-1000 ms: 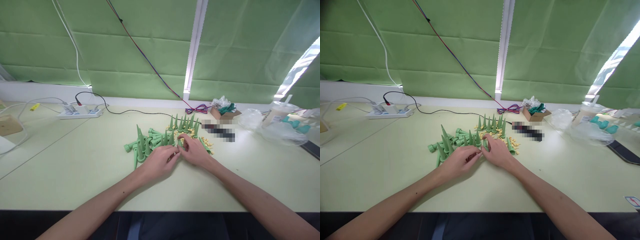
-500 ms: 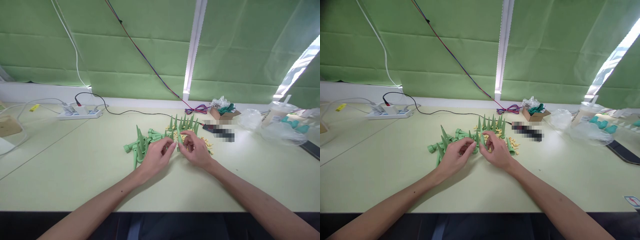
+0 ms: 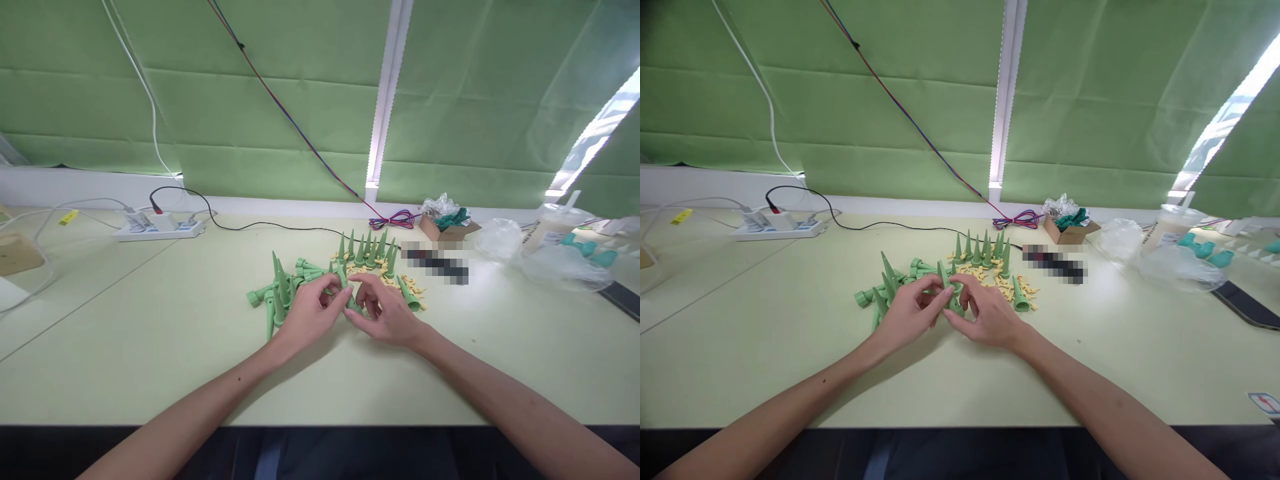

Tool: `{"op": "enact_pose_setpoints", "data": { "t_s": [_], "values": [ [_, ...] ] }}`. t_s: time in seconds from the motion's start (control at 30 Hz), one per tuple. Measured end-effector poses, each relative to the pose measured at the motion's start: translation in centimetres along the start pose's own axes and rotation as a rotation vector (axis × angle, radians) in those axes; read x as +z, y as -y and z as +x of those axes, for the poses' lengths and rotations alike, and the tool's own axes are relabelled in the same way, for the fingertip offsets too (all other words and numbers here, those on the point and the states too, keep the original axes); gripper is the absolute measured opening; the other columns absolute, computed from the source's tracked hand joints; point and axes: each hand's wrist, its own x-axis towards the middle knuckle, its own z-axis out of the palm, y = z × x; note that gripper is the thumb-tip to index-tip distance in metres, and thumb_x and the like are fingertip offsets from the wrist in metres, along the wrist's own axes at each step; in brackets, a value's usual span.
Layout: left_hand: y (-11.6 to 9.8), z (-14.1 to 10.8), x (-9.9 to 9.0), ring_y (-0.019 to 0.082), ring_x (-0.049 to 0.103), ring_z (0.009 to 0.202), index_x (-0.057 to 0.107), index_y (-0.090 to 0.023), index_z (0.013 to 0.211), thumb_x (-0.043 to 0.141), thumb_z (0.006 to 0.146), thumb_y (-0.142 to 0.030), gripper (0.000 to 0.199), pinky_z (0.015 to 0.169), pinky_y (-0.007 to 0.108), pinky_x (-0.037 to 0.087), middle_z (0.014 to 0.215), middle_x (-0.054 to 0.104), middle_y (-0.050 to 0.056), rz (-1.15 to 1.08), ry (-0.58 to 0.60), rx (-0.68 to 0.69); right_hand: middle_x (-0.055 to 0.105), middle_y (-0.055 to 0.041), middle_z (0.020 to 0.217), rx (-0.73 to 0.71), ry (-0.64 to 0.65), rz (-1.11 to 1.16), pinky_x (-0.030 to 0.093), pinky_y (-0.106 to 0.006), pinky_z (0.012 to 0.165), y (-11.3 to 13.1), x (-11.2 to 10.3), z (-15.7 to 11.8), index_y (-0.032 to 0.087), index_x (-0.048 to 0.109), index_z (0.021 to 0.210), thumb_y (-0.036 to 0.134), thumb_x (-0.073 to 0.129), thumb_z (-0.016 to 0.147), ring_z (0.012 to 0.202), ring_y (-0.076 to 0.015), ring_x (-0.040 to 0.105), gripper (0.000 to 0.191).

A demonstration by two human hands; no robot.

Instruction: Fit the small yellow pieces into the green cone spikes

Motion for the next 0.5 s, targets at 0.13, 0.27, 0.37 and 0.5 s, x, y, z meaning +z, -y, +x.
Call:
{"op": "enact_pose_setpoints", "data": {
  "t_s": [0.13,0.27,0.37,0.5],
  "values": [
    [0.0,0.0,0.0,0.010,0.048,0.053,0.057,-0.019,0.083,0.051,0.093,-0.042,0.026,0.051,0.024,0.040,0.071,0.057,-0.001,-0.005,0.029,-0.008,0.057,0.0038,0.075,-0.002,0.031,0.003,0.039,-0.020,0.050,0.0,0.0,0.0,0.022,0.042,0.127,0.035,0.062,0.087,0.048,-0.0066,0.044,0.047],
    [0.1,0.1,0.1,0.010,0.047,0.052,0.056,-0.018,0.082,0.052,0.092,-0.042,0.026,0.050,0.024,0.038,0.068,0.054,-0.002,-0.014,0.020,-0.035,0.060,0.0040,0.076,0.021,0.080,0.023,0.039,-0.020,0.051,0.1,-0.2,0.1,0.023,0.040,0.129,0.037,0.063,0.087,0.048,-0.0066,0.046,0.050],
    [0.2,0.2,0.1,0.009,0.046,0.051,0.055,-0.019,0.081,0.054,0.091,-0.042,0.026,0.049,0.024,0.037,0.068,0.053,-0.003,-0.002,-0.008,-0.042,0.063,0.0031,0.078,0.029,0.105,0.038,0.039,-0.020,0.051,0.1,-0.6,0.2,0.023,0.040,0.130,0.036,0.060,0.089,0.048,-0.0071,0.045,0.047],
    [0.6,0.1,0.2,0.009,0.045,0.052,0.052,-0.019,0.079,0.055,0.090,-0.040,0.024,0.050,0.024,0.036,0.066,0.052,-0.004,0.047,-0.038,-0.010,0.063,0.0026,0.076,0.024,0.074,0.008,0.037,-0.021,0.052,-0.1,-1.1,0.5,0.022,0.045,0.123,0.035,0.055,0.092,0.047,-0.0077,0.044,0.036]
  ]
}}
